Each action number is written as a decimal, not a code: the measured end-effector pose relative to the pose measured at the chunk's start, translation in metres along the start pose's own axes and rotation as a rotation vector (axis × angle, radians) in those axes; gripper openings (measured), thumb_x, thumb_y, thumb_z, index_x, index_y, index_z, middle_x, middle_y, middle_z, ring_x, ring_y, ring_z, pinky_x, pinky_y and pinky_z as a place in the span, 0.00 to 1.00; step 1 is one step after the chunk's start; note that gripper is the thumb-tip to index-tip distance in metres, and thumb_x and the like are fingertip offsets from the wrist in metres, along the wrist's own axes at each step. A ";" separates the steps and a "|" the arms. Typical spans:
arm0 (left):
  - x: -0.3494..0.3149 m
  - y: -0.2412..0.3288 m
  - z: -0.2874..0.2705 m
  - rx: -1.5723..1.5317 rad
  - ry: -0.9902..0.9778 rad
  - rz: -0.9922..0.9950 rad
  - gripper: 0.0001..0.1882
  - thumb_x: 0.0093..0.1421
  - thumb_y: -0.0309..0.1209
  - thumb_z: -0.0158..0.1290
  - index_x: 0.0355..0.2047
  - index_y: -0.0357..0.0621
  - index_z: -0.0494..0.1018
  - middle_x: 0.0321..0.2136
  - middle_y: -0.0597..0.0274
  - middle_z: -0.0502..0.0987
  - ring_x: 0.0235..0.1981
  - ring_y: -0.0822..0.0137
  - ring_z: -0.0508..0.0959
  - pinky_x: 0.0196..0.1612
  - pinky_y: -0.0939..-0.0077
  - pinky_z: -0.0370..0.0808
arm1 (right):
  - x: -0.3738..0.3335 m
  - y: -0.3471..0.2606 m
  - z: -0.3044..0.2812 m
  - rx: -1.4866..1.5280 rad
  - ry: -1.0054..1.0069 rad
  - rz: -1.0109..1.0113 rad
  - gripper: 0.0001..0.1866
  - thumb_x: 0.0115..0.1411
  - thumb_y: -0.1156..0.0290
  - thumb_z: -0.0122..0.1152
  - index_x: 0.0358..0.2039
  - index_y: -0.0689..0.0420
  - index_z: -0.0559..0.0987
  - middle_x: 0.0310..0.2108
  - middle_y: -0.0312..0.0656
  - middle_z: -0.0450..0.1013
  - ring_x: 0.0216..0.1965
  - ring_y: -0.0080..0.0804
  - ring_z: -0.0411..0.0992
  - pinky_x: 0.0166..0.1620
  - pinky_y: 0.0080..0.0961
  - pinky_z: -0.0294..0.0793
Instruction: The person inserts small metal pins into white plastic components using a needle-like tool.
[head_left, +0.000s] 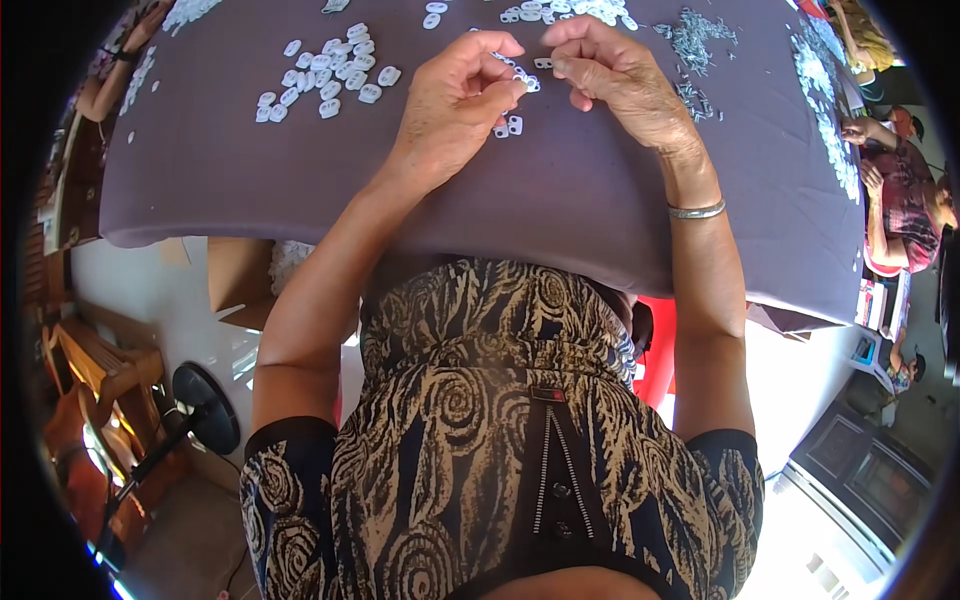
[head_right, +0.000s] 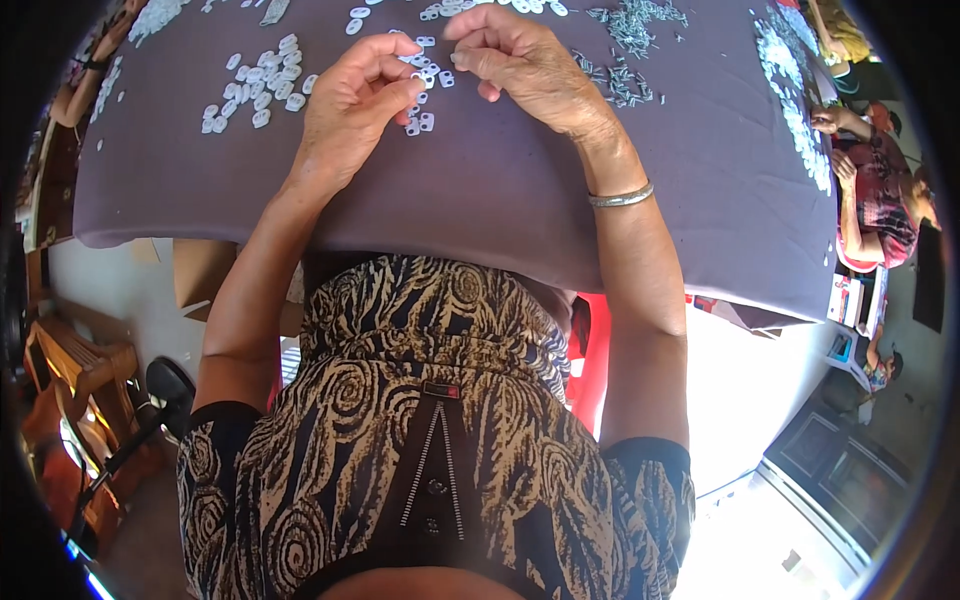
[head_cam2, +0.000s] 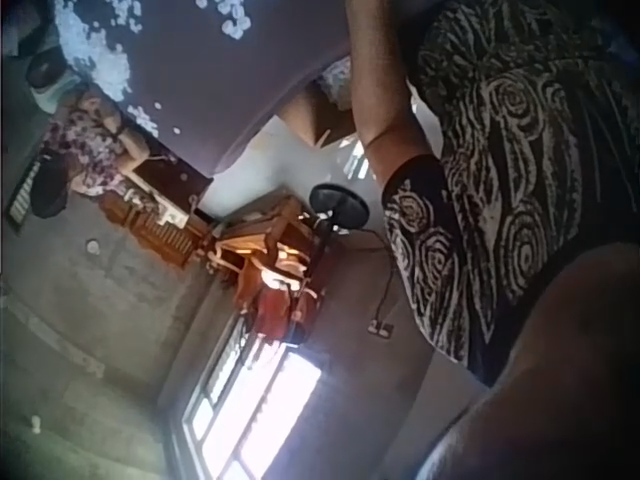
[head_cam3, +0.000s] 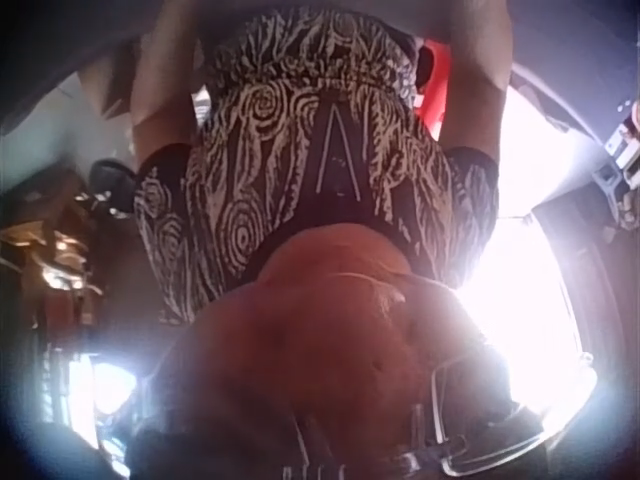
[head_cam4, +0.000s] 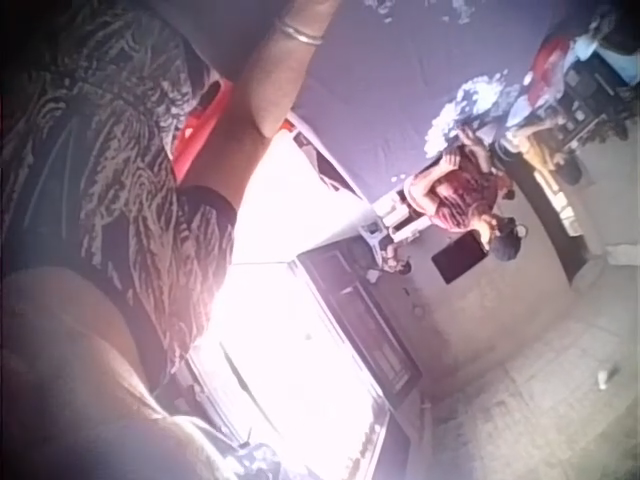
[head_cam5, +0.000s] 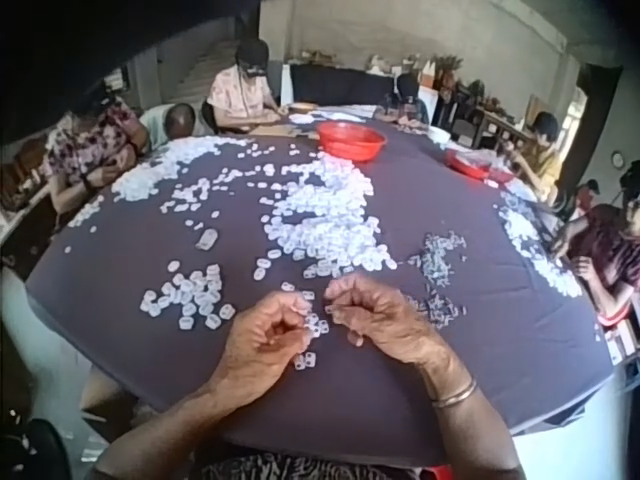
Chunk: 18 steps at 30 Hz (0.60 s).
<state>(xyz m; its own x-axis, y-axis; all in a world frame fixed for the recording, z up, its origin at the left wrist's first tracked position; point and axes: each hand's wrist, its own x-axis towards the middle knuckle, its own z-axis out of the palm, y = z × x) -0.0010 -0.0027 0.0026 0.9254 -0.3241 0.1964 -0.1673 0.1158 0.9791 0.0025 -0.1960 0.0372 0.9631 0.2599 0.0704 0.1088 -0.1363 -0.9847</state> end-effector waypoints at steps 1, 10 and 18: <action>-0.001 0.000 0.000 0.018 0.007 0.009 0.14 0.57 0.20 0.55 0.44 0.40 0.71 0.26 0.67 0.75 0.25 0.81 0.72 0.27 0.86 0.71 | 0.001 0.005 0.002 0.022 -0.023 -0.022 0.07 0.62 0.69 0.58 0.35 0.59 0.79 0.27 0.30 0.71 0.24 0.17 0.64 0.29 0.15 0.67; 0.000 -0.010 0.001 0.056 0.042 0.068 0.15 0.56 0.20 0.55 0.45 0.39 0.70 0.26 0.67 0.75 0.25 0.80 0.71 0.27 0.85 0.69 | 0.006 0.019 0.002 0.005 -0.087 -0.030 0.10 0.58 0.64 0.64 0.36 0.57 0.81 0.25 0.30 0.74 0.25 0.14 0.66 0.27 0.13 0.66; -0.002 -0.007 0.005 0.087 0.044 0.051 0.15 0.56 0.20 0.55 0.44 0.39 0.70 0.26 0.66 0.76 0.25 0.79 0.72 0.27 0.83 0.71 | 0.006 0.017 0.006 -0.067 -0.073 0.001 0.11 0.61 0.63 0.61 0.37 0.57 0.81 0.27 0.29 0.73 0.28 0.15 0.66 0.31 0.14 0.67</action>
<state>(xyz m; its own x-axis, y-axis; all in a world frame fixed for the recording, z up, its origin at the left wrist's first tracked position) -0.0035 -0.0073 -0.0040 0.9289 -0.2776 0.2451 -0.2411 0.0489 0.9693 0.0085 -0.1911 0.0195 0.9431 0.3281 0.0550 0.1263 -0.2001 -0.9716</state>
